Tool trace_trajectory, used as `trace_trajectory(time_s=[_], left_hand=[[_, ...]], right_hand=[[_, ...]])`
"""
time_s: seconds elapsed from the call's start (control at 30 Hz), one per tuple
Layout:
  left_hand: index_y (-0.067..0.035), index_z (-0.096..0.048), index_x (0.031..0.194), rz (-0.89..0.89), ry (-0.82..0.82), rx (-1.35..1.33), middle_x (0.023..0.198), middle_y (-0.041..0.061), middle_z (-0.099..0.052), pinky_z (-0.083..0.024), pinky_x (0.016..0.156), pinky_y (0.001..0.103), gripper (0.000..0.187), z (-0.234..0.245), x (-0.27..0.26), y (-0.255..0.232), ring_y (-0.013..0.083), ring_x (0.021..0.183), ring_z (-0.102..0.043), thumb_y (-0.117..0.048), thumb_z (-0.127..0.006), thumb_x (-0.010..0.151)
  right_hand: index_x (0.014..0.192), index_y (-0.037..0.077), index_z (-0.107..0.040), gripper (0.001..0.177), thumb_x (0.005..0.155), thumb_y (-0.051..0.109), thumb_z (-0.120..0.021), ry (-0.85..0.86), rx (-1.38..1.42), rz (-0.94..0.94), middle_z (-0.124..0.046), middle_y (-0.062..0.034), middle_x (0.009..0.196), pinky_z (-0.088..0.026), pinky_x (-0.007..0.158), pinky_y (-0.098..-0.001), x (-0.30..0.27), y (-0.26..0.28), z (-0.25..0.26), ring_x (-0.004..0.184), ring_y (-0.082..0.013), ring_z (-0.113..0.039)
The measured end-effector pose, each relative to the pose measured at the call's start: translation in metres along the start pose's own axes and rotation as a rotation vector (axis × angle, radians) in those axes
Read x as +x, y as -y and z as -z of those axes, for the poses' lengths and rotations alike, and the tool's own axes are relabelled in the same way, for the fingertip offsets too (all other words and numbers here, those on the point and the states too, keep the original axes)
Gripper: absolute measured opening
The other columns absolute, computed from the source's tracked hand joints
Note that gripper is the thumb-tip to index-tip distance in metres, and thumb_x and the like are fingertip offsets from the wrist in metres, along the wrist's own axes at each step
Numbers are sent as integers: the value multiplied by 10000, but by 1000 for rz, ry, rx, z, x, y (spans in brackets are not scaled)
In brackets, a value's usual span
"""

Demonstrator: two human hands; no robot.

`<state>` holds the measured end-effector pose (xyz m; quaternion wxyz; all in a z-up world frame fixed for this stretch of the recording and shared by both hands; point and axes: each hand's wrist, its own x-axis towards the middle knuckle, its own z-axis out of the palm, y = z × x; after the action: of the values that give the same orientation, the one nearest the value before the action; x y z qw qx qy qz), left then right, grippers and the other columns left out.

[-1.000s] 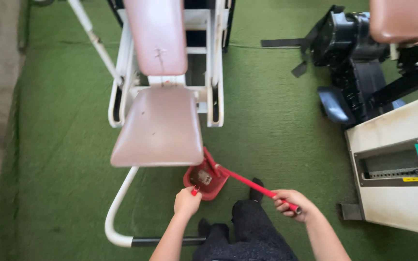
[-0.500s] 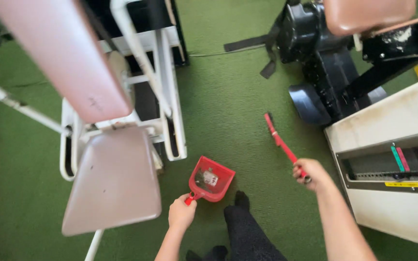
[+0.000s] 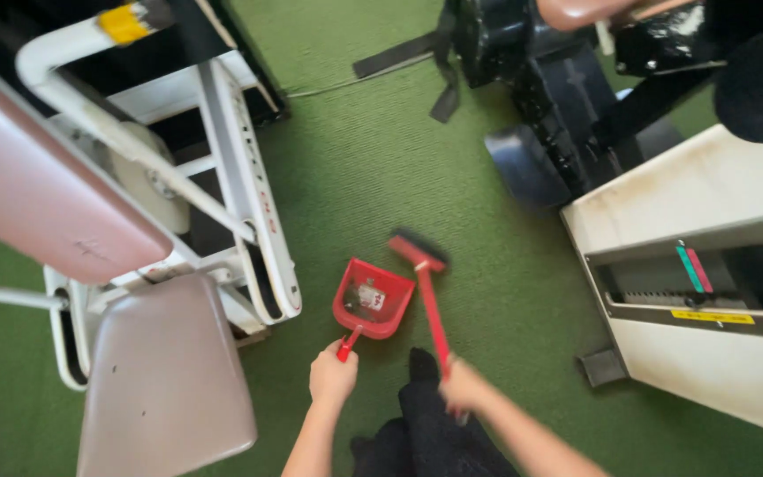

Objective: Sweeping the gym floor using a broom and a dustpan.

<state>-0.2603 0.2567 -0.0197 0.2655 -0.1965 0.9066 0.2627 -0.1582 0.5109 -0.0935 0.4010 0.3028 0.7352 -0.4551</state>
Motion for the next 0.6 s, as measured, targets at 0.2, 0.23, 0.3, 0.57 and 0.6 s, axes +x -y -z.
trace_trajectory(time_s=[0.2, 0.23, 0.3, 0.57, 0.6], left_hand=[[-205, -741, 1253, -34, 6, 18, 1111, 194, -753, -558, 957, 467, 450, -4, 28, -12, 359, 1084, -718, -332, -648, 832], [-205, -741, 1253, -39, 6, 22, 1111, 194, -753, -558, 957, 467, 450, -3, 31, -12, 359, 1084, -718, -332, -648, 832], [-215, -742, 1254, -17, 16, 29, 1111, 191, -753, -560, 953, 464, 452, 1, 37, -12, 356, 1078, -720, -355, -659, 832], [-205, -738, 1262, -10, 49, 65, 1106, 202, -755, -561, 956, 449, 451, -1, 47, 4, 353, 1074, -728, -361, -653, 848], [-204, -737, 1260, -13, 56, 77, 1111, 198, -751, -556, 955, 455, 443, 2, 45, 2, 358, 1079, -720, -359, -641, 856]], right_hand=[[1597, 194, -359, 748, 904, 23, -581, 211, 286, -6, -596, -35, 675, -470, 435, -277, -49, -15, 41, 478, -125, -539], [1597, 194, -359, 748, 904, 23, -581, 209, 292, -4, -596, -35, 675, -470, 435, -277, -62, -4, 68, 478, -125, -539], [1537, 159, -486, 655, 908, 31, -611, 163, 478, -68, -570, -28, 658, -374, 388, -209, -86, 17, 119, 449, -79, -429], [1509, 180, -463, 621, 912, 30, -544, -80, 434, 29, -489, 9, 593, -362, 391, -278, -15, 28, 189, 441, -100, -439], [1448, 144, -527, 561, 900, 25, -538, -110, 537, 78, -464, 10, 587, -346, 391, -290, 10, 23, 182, 435, -111, -427]])
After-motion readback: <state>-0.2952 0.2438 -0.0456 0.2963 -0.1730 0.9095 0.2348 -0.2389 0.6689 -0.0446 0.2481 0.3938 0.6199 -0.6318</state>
